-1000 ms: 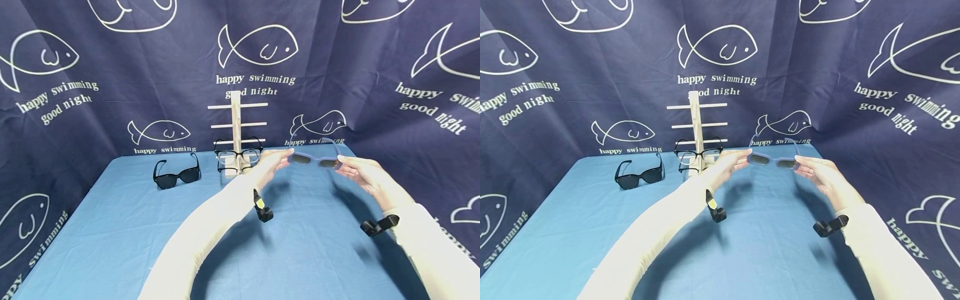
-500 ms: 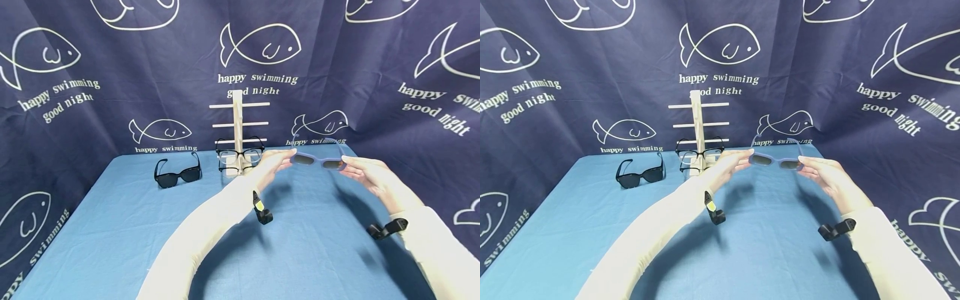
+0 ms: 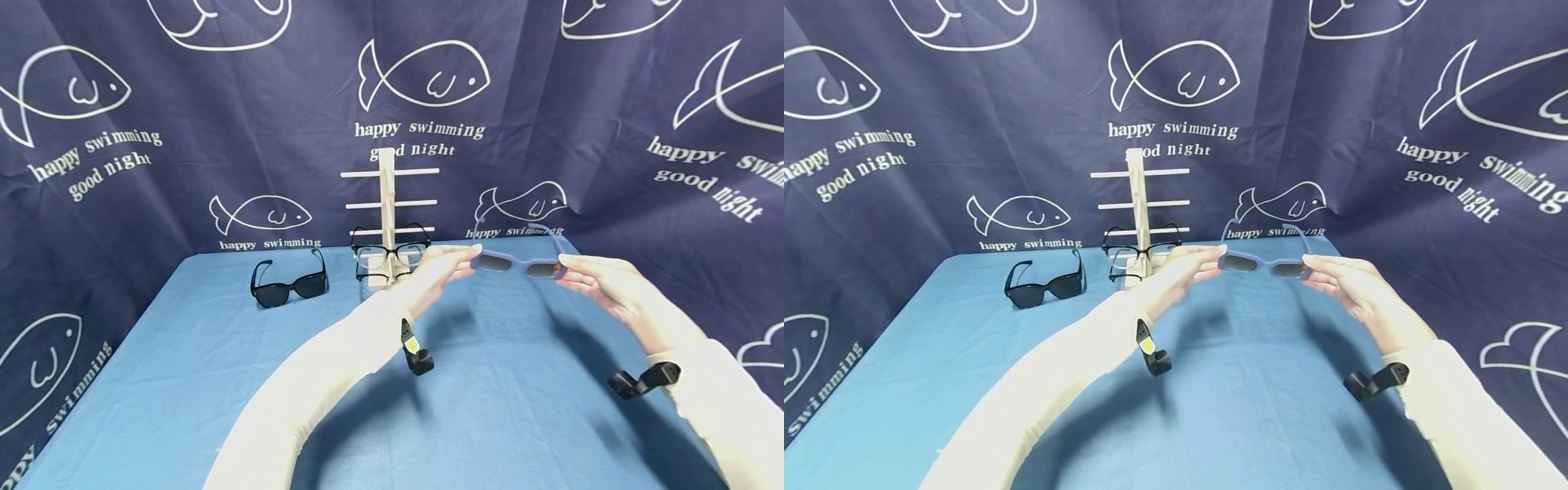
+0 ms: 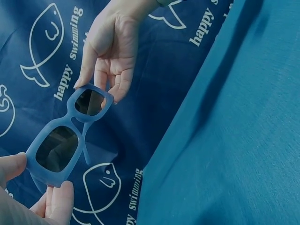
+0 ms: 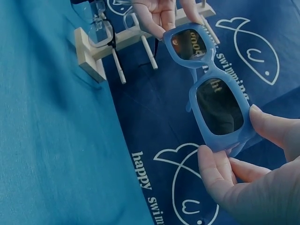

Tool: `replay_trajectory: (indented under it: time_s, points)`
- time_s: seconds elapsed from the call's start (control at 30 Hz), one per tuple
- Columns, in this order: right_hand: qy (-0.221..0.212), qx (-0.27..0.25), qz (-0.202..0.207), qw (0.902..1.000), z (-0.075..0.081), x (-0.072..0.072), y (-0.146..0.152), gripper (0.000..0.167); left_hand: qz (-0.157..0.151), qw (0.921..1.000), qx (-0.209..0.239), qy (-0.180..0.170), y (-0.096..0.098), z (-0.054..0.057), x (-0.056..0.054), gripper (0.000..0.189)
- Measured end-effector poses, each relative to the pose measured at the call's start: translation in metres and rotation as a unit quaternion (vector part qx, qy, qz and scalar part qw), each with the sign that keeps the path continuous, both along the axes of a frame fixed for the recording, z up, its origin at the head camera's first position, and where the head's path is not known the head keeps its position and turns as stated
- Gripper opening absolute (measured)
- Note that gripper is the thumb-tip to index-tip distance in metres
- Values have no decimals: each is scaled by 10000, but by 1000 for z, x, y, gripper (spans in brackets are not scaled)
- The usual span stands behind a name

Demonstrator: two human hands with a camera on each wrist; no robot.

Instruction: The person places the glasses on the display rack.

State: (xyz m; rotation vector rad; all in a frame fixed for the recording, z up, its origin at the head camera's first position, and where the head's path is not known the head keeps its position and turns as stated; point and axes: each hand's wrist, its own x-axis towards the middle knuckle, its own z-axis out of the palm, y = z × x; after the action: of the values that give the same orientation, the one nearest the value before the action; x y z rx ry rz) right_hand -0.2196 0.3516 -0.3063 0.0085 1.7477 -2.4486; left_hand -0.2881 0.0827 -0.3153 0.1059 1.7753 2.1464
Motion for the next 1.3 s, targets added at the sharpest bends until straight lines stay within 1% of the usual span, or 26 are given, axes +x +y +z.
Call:
replay_trajectory:
  time_s: [0.2, 0.33, 0.53, 0.67, 0.73, 0.87, 1.0, 1.13, 1.3]
  points:
    - [125, 114, 74, 9998, 6, 6, -4, 26, -16, 9999, 38, 101, -6, 6, 5, 33]
    - [157, 400, 198, 9989, 10, 9, -9, 26, -45, 9999, -13, 135, -14, 10, 7, 34]
    - [202, 819, 219, 9962, 17, 14, -18, 24, -173, 9996, -87, 220, -27, 18, 12, 37]
    - [234, 809, 334, 9959, 21, 17, -20, 24, -233, 9994, -201, 141, -32, 21, 16, 37]
    - [246, 807, 372, 9957, 22, 19, -21, 25, -245, 9995, -186, 114, -34, 21, 18, 36]
    - [283, 897, 344, 9950, 24, 21, -24, 25, -244, 9994, -174, 154, -38, 22, 23, 36]
    - [356, 946, 373, 9942, 25, 22, -28, 25, -276, 9990, -290, 200, -44, 23, 28, 37]
    - [431, 992, 422, 9932, 25, 22, -33, 25, -224, 9991, -291, 203, -51, 25, 33, 36]
    - [431, 1057, 407, 9926, 27, 21, -39, 24, -150, 9995, -204, 190, -59, 27, 36, 35]
